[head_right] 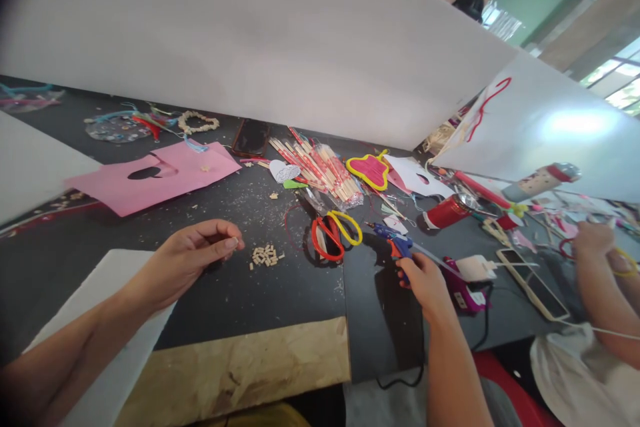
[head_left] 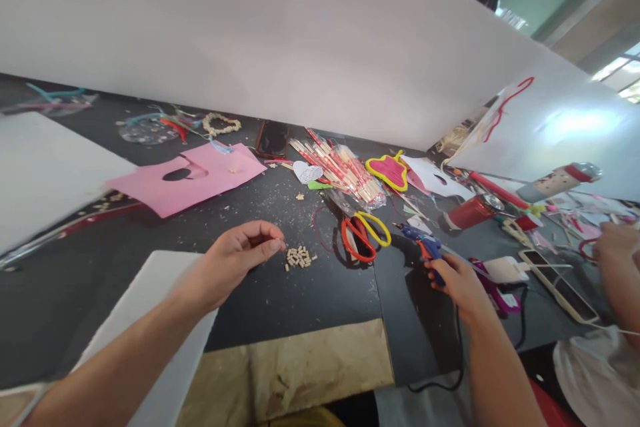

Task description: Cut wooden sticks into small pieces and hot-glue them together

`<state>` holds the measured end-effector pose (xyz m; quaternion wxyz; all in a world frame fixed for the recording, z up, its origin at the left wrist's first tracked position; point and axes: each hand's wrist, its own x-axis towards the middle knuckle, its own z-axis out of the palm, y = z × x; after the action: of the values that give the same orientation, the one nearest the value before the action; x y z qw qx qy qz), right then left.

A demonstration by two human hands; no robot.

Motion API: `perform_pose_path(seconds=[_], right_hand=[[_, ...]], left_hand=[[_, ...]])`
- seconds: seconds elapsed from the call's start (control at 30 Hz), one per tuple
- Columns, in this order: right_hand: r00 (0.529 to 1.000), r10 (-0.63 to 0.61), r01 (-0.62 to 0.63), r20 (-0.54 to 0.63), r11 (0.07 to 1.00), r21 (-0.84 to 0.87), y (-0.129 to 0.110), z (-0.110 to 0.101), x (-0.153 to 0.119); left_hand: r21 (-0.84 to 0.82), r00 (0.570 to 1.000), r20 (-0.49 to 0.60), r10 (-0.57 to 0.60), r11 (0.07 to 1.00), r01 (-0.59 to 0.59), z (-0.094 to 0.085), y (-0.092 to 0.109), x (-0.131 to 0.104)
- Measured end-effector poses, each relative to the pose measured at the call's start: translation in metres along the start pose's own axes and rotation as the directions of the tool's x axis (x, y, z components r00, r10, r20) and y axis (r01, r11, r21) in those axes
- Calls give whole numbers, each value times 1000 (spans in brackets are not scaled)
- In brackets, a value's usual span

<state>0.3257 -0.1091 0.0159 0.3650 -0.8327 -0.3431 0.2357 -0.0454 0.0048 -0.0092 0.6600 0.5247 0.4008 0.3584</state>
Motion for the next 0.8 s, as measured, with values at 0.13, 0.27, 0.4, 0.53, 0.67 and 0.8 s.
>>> perform_pose_path(seconds=[0.13,0.27,0.4,0.53,0.67,0.8], right_hand=[[992,-6,-35,125,946,323,-3,5,-16],[984,-61,-29,166,869,493,-5,23,-37],[970,-157,26,185,825,564,-6,40,-53],[951,-228,68,207,810,583,-6,42,-59],[930,-274,89,247,817,570,-6,39,-62],[926,-260,47,272,797,602,-9,38,-68]], left_hand=[[10,1000,17,-15,1000,15,1,-2,0],[33,999,28,-33,999,32,1,-3,0],[37,999,32,-31,999,30,0,-3,0],[41,999,43,-31,999,29,0,-2,0],[39,999,38,-32,999,31,0,-1,0],[52,999,47,-26,998,23,0,0,-1]])
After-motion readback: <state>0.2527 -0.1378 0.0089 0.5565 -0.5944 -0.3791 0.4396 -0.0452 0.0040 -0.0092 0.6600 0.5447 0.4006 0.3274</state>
